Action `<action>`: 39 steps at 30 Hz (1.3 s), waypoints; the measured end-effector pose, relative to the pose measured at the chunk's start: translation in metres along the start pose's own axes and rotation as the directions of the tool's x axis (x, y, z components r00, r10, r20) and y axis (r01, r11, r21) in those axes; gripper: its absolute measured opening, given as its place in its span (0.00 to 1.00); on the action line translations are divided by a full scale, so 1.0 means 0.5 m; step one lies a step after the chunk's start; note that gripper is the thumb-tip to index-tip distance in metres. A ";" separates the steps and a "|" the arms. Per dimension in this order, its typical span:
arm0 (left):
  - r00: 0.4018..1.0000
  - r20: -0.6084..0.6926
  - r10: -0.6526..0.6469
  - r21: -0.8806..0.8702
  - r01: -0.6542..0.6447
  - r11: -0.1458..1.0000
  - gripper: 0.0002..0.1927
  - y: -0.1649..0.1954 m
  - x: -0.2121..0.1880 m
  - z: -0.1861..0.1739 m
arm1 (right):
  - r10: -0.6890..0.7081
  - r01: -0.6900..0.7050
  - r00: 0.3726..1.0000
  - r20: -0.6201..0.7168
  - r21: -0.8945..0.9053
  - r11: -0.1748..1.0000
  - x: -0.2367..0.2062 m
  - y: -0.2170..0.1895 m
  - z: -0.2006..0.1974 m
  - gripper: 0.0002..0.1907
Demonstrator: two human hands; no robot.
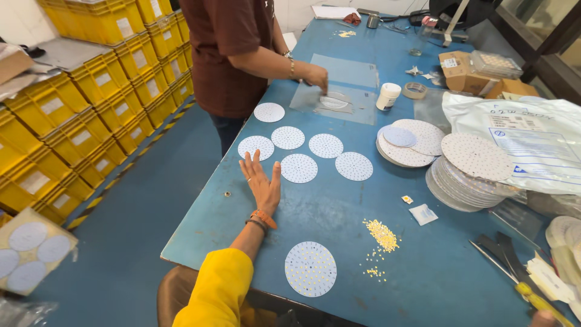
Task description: The person uses tweezers to pick up small yellow LED components from a pile on a blue workbench and places them into designated spots on a circular LED board. The person repeats this action continuously, filling the board with LEDs.
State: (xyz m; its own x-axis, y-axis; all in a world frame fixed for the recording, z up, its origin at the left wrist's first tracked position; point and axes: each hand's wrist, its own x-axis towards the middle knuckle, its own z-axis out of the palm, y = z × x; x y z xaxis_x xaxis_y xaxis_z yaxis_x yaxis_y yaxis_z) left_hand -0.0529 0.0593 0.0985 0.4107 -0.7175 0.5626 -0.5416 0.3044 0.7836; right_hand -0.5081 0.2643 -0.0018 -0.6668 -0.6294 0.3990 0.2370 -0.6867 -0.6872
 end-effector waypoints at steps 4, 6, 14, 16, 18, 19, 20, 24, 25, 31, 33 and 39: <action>1.000 -0.006 -0.004 0.018 0.004 1.000 0.36 0.002 -0.009 0.005 | 0.170 -0.171 0.983 -0.070 -0.012 0.985 -0.068 0.047 0.014 0.25; 1.000 -0.010 -0.026 0.017 0.026 1.000 0.36 -0.002 -0.008 0.006 | 0.156 -0.177 0.970 -0.188 -0.096 0.980 -0.094 0.087 0.018 0.20; 0.991 0.000 -0.135 -0.075 0.134 0.988 0.35 -0.025 0.015 0.004 | 0.077 -0.096 0.995 -0.068 -0.343 0.935 -0.104 0.133 0.018 0.15; 0.986 0.041 -0.161 -0.113 0.165 0.980 0.35 -0.033 0.010 -0.008 | 0.069 -0.087 0.996 -0.059 -0.398 0.913 -0.104 0.136 0.026 0.15; 0.969 0.130 -0.212 -0.171 0.232 0.958 0.35 -0.034 0.002 -0.034 | 0.150 -0.155 0.988 -0.045 -0.399 0.904 -0.092 0.137 0.029 0.16; 0.948 0.204 -0.244 -0.202 0.285 0.937 0.35 -0.038 -0.008 -0.060 | 0.171 -0.176 0.984 -0.052 -0.430 0.885 -0.082 0.140 0.030 0.17; 0.951 0.256 -0.175 -0.193 0.228 0.954 0.35 -0.045 -0.026 -0.093 | 0.197 -0.204 0.978 -0.065 -0.468 0.860 -0.070 0.145 0.028 0.17; 0.963 0.225 -0.150 -0.061 0.168 0.984 0.33 -0.114 -0.131 -0.248 | 0.253 -0.260 0.963 -0.089 -0.538 0.802 -0.033 0.186 0.020 0.17; 0.952 0.188 -0.243 -0.101 0.264 0.959 0.32 -0.139 -0.167 -0.282 | 0.259 -0.266 0.962 -0.092 -0.548 0.793 -0.027 0.197 0.016 0.18; 0.529 0.392 -0.753 -0.092 0.837 0.540 0.10 -0.255 -0.379 -0.359 | 0.257 -0.254 0.963 -0.079 -0.584 0.771 -0.020 0.252 -0.010 0.19; 0.626 0.469 -0.623 -0.181 0.758 0.626 0.11 -0.253 -0.413 -0.348 | 0.232 -0.222 0.971 -0.062 -0.596 0.772 -0.023 0.261 -0.020 0.19; 0.663 0.534 -0.525 -0.230 0.711 0.665 0.15 -0.213 -0.380 -0.375 | -0.139 0.166 0.986 0.096 -0.689 0.706 -0.103 0.258 -0.012 0.21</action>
State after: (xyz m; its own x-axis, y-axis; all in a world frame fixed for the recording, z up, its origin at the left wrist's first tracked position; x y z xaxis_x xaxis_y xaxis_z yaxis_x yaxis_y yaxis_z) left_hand 0.0642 0.2809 -0.0422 0.1650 -0.9700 -0.1786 0.1007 -0.1635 0.9814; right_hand -0.4476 0.2102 -0.1146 -0.6224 -0.5601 0.5467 -0.4302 -0.3386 -0.8368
